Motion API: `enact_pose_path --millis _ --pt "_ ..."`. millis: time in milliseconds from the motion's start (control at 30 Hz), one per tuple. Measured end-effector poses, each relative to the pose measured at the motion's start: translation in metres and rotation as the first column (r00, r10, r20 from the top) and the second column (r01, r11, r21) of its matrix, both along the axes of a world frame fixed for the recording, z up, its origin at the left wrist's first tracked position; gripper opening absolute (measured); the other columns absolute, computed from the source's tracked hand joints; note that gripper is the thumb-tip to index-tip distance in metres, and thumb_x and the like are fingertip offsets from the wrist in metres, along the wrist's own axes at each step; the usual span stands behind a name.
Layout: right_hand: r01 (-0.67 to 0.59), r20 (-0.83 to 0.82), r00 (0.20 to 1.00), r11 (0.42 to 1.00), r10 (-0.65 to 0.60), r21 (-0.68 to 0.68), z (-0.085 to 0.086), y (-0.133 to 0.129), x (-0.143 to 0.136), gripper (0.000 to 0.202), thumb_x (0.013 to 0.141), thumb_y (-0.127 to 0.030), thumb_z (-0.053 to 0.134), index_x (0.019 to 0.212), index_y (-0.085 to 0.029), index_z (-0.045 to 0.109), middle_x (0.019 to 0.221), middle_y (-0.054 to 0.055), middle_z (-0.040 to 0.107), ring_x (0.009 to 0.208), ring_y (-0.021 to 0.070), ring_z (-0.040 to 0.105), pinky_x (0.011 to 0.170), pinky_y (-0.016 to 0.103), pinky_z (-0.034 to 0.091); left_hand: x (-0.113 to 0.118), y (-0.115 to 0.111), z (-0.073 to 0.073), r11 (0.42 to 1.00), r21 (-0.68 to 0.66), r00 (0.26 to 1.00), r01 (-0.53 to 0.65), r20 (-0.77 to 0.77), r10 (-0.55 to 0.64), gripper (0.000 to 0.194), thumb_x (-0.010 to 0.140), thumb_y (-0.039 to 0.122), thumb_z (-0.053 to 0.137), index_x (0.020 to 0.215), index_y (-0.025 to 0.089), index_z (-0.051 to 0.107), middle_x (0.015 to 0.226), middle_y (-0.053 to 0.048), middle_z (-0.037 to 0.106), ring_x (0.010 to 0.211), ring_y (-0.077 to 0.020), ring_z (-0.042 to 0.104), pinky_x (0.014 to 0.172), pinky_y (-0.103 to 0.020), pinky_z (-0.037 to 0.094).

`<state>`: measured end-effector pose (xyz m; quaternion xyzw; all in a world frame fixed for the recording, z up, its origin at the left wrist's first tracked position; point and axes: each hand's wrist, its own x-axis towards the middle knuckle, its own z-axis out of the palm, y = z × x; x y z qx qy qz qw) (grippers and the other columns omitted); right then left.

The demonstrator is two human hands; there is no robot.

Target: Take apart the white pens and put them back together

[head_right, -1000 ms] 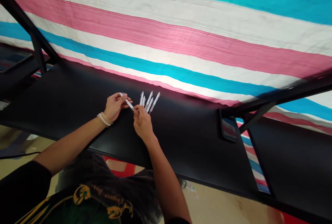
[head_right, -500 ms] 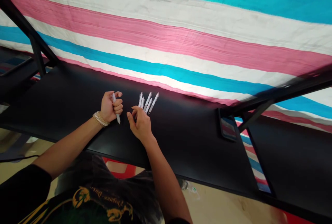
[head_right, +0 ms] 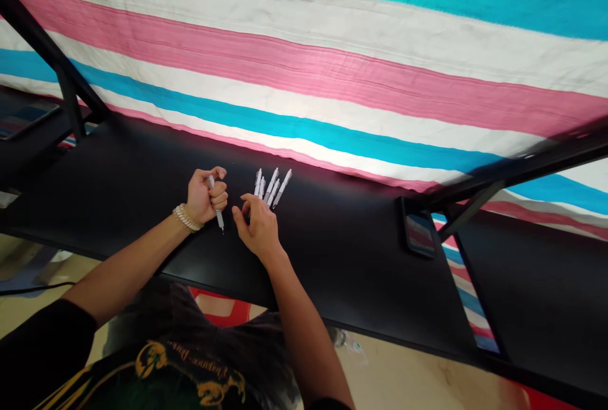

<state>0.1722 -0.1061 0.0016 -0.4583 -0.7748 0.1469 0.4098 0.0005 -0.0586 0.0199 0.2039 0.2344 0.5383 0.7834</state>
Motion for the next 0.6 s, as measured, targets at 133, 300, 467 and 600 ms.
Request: enact_pose_path --millis 133,300,467,600 --pt "-0.214 0.112 0.971 0.977 0.212 0.010 0.008 -0.002 0.001 0.025 0.094 -0.035 0.060 0.116 -0.023 0.062 0.083 0.002 0.063 0.072 0.0147 0.058 0.066 0.026 0.046 0.015 -0.004 0.003 0.997 -0.016 0.998 0.070 0.010 -0.069 0.033 0.093 0.049 0.047 0.084 0.019 0.057 0.049 0.008 0.030 0.037 -0.0070 0.028 0.038 -0.018 0.029" --pt "-0.186 0.043 0.982 0.982 0.186 -0.023 0.004 -0.002 0.001 0.015 0.093 -0.024 0.055 0.102 -0.020 0.067 0.071 -0.001 0.060 0.059 0.0108 0.053 0.060 0.023 0.043 0.020 -0.007 0.007 0.992 0.012 0.991 0.128 0.028 -0.128 0.039 0.092 0.052 0.052 0.095 0.015 0.065 0.072 -0.005 0.060 0.069 -0.0165 0.064 0.069 -0.031 0.054" --pt "0.079 -0.005 0.997 0.997 -0.080 -0.026 -0.002 0.004 0.010 0.011 0.089 -0.023 0.058 0.094 -0.020 0.067 0.065 -0.003 0.058 0.055 0.0104 0.051 0.059 0.023 0.042 0.022 -0.004 -0.011 0.973 0.212 0.943 0.092 -0.334 -0.017 0.045 0.091 0.052 0.054 0.114 0.017 0.069 0.123 -0.013 0.068 0.122 -0.0265 0.061 0.107 -0.042 0.045" --pt "0.276 0.120 0.955 0.961 -0.271 -0.027 0.001 0.012 0.025 0.011 0.090 -0.026 0.058 0.093 -0.021 0.067 0.068 -0.001 0.060 0.064 0.0148 0.055 0.065 0.027 0.042 0.018 -0.001 -0.024 0.881 0.459 0.719 0.118 -0.651 0.243 0.043 0.092 0.045 0.057 0.128 0.022 0.064 0.137 -0.009 0.062 0.132 -0.0251 0.054 0.115 -0.043 0.039"
